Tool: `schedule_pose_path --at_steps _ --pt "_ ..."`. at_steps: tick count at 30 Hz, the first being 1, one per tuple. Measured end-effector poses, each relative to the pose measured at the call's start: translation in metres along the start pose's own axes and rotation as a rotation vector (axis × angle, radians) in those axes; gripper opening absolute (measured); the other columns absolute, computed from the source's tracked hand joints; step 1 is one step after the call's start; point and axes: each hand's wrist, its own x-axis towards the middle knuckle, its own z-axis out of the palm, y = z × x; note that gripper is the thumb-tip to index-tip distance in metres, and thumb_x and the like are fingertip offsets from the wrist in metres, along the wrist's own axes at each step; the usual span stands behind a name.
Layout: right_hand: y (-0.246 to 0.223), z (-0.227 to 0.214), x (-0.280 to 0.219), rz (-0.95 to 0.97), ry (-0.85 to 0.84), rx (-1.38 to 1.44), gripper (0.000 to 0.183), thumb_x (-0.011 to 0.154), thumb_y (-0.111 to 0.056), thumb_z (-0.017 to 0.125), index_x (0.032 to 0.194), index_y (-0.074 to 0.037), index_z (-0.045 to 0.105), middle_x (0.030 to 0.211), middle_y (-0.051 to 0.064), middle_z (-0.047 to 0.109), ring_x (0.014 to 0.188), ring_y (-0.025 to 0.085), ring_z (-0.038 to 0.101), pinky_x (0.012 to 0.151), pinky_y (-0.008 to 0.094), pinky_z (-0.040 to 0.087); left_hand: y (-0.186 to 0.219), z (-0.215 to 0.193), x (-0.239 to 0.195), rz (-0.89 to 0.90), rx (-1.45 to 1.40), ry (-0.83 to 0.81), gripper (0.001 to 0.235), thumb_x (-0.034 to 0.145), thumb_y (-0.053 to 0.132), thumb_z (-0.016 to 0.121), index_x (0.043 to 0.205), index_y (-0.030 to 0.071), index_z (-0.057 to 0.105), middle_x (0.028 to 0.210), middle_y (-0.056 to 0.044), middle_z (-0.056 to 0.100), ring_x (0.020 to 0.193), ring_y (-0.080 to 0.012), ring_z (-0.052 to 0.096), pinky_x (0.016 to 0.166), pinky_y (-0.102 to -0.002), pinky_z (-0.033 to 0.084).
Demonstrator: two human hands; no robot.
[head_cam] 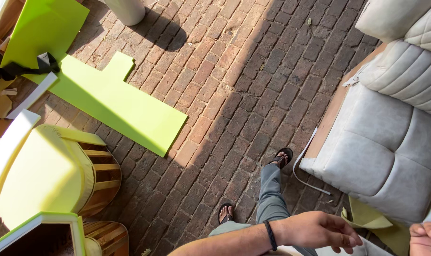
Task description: The person cuts a white foam sheet with a long knife, then places a green foam sheet on a wooden frame and trims it to fit. The person removes the green foam, flips the frame, and places the green foam back on the frame.
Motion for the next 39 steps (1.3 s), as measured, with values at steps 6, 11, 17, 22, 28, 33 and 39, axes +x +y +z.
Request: schedule_pose_path --at_steps 6,11,17,22,28,33,39 --pt "0.019 0.155 0.166 0.136 0.400 -0.385 0.021 0.113 -0.036 0.057 0.108 -0.018 0.066 0.086 -0.003 0.061 0.075 0.013 0.050 0.078 0.035 0.040 0.135 -0.110 0.085 -0.058 0.095 0.314 0.032 0.108 0.025 0.058 0.130 0.002 0.066 0.112 -0.004 0.073 0.101 -0.0133 0.068 0.093 -0.031 0.056" --pt "0.022 0.263 0.315 0.159 0.158 -0.287 0.034 0.115 -0.041 0.054 0.089 -0.019 0.051 0.073 -0.003 0.046 0.066 0.015 0.045 0.073 0.036 0.040 0.261 -0.198 0.133 0.172 -0.103 0.544 0.025 0.108 0.023 0.060 0.121 0.005 0.070 0.104 -0.004 0.074 0.093 -0.0115 0.068 0.084 -0.027 0.056" --pt "0.027 0.292 0.491 0.143 0.083 -0.400 0.050 0.105 -0.060 0.054 0.078 -0.020 0.042 0.061 -0.004 0.036 0.052 0.013 0.035 0.062 0.034 0.037 0.348 -0.328 0.181 0.272 -0.216 0.774 0.028 0.104 0.024 0.057 0.119 0.004 0.069 0.097 -0.006 0.075 0.089 -0.0163 0.072 0.082 -0.032 0.056" --pt "0.048 0.293 0.645 0.071 0.142 -0.390 0.056 0.103 -0.063 0.054 0.072 -0.020 0.038 0.055 -0.004 0.033 0.046 0.013 0.033 0.056 0.034 0.036 0.427 -0.461 0.255 0.224 -0.186 0.849 0.027 0.102 0.023 0.056 0.119 0.006 0.069 0.098 -0.006 0.076 0.088 -0.0165 0.071 0.081 -0.033 0.055" --pt "0.036 0.307 0.802 0.027 0.477 -0.361 0.035 0.102 -0.045 0.058 0.078 -0.022 0.047 0.064 -0.004 0.042 0.058 0.013 0.042 0.066 0.033 0.039 0.570 -0.581 0.391 0.139 -0.033 0.662 0.027 0.104 0.024 0.057 0.119 0.005 0.069 0.100 -0.005 0.076 0.090 -0.0160 0.071 0.082 -0.032 0.054" --pt "0.034 0.296 0.900 -0.084 0.461 -0.257 0.045 0.106 -0.054 0.058 0.077 -0.022 0.044 0.063 -0.006 0.037 0.056 0.011 0.036 0.066 0.032 0.036 0.659 -0.636 0.499 -0.004 0.117 0.469 0.026 0.104 0.025 0.057 0.118 0.006 0.069 0.100 -0.003 0.075 0.092 -0.0147 0.071 0.083 -0.031 0.054" --pt "0.042 0.266 1.030 -0.157 0.544 -0.237 0.053 0.102 -0.062 0.055 0.071 -0.022 0.040 0.057 -0.005 0.035 0.050 0.013 0.034 0.059 0.033 0.035 0.741 -0.711 0.632 -0.059 0.120 0.378 0.025 0.104 0.023 0.057 0.117 0.007 0.070 0.099 -0.004 0.075 0.090 -0.0151 0.070 0.083 -0.031 0.054"
